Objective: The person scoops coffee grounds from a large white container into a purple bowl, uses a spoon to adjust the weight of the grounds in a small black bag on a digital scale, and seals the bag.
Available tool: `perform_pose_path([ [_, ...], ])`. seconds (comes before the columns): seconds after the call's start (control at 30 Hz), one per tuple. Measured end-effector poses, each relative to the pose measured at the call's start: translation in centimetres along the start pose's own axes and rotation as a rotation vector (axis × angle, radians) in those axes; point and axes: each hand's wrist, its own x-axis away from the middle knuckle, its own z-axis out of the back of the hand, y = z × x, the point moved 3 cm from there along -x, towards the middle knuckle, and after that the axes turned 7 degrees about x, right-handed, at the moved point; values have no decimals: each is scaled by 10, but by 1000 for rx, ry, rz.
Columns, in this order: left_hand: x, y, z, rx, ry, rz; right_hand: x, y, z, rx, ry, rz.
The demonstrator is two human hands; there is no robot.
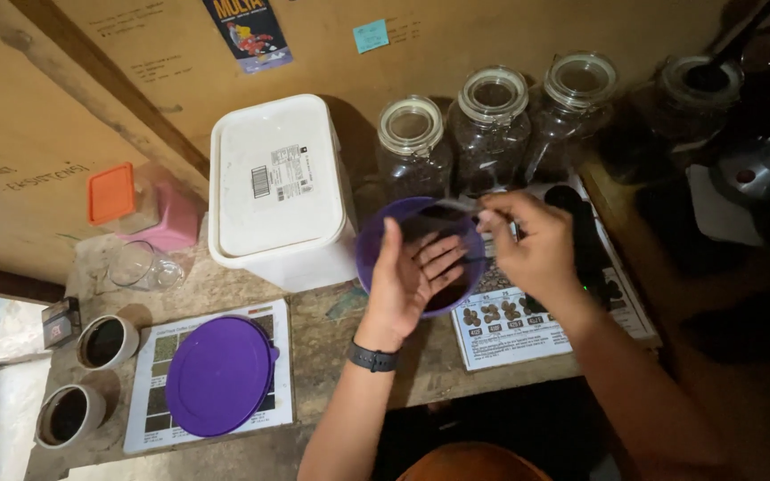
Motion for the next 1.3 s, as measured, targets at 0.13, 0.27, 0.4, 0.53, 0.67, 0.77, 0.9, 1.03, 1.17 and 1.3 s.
perform_pose_path([
  [0.13,-6,5,15,-379,89,-120,-8,-11,19,-121,32,-135],
  [0.27,-9,9,26,-908,156,-243,7,30,50,-125,63,-238],
  [0.4,-6,15,14,-1531,-70,-555,4,26,94,39,84,-316],
  [0.53,-11,14,22,-1674,53,-545,24,65,110,173,74,-317],
  [0.67,-11,19,26,-1891,209,-646,47,102,103,150,74,-300],
  [0.77,-5,21,15,-1915,219,-671,62,118,98,103,91,-331],
  [0.9,-1,21,4,-1930,191,-666,68,118,97,26,140,-320],
  [1.03,-4,19,4,-1923,163,-663,72,123,97,-40,154,-345],
  [1.17,-7,18,10,-1882,109,-647,67,111,95,-42,97,-391],
  [1.3,-12,17,24,-1905,120,-582,69,113,94,-35,57,-371],
])
